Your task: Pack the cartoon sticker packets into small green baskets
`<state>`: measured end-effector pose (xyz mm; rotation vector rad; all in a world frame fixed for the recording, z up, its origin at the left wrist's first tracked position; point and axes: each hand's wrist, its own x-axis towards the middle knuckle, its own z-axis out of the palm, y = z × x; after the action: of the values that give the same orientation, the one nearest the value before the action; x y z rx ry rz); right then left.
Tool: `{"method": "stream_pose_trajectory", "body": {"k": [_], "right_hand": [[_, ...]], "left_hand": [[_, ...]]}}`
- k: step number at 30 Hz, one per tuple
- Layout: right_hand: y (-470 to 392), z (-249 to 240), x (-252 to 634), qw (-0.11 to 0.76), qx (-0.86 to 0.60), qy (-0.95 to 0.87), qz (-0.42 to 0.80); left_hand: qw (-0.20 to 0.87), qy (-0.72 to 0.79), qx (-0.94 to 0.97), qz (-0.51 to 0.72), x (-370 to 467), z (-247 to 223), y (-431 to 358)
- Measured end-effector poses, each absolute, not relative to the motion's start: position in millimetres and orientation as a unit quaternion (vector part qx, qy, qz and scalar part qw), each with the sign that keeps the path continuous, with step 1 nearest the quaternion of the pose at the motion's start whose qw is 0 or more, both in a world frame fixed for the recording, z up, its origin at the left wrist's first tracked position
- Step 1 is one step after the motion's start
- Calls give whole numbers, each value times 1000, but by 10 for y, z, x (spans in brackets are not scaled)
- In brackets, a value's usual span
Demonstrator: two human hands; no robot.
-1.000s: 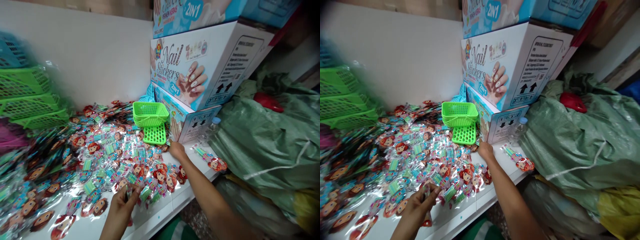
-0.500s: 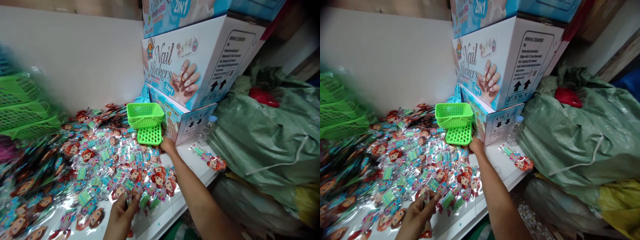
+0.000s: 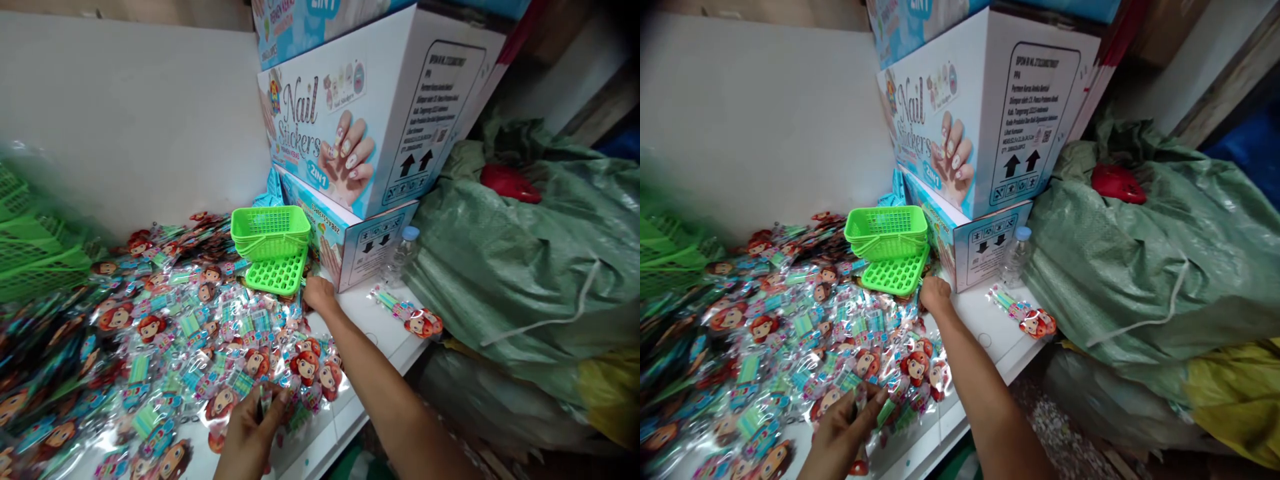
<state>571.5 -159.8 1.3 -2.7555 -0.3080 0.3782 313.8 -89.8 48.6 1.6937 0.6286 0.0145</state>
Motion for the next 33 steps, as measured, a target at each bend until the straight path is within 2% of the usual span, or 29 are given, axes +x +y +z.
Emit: {"method": "stream_pose_trajectory", "body": {"k": [7,14,22,27,33], "right_hand": [[-1608,-20,5826,168,-968,-80,168],[-1614,-45,5926,142,-965,-95,198],[-2129,34,5389,105,-954,-196,201],[-2366,67,5212,95,-965,-181,165],[-2262,-8,5288,99,-981,-122,110]], "left_hand": [[597,296,745,14,3107,490,-825],[623,282,730,14,3110,516,-827],[615,285,735,25,3073,457,-747],[619,281,734,-1,3041,467,-784],[603,278,748,19,2994,493,-759]]}}
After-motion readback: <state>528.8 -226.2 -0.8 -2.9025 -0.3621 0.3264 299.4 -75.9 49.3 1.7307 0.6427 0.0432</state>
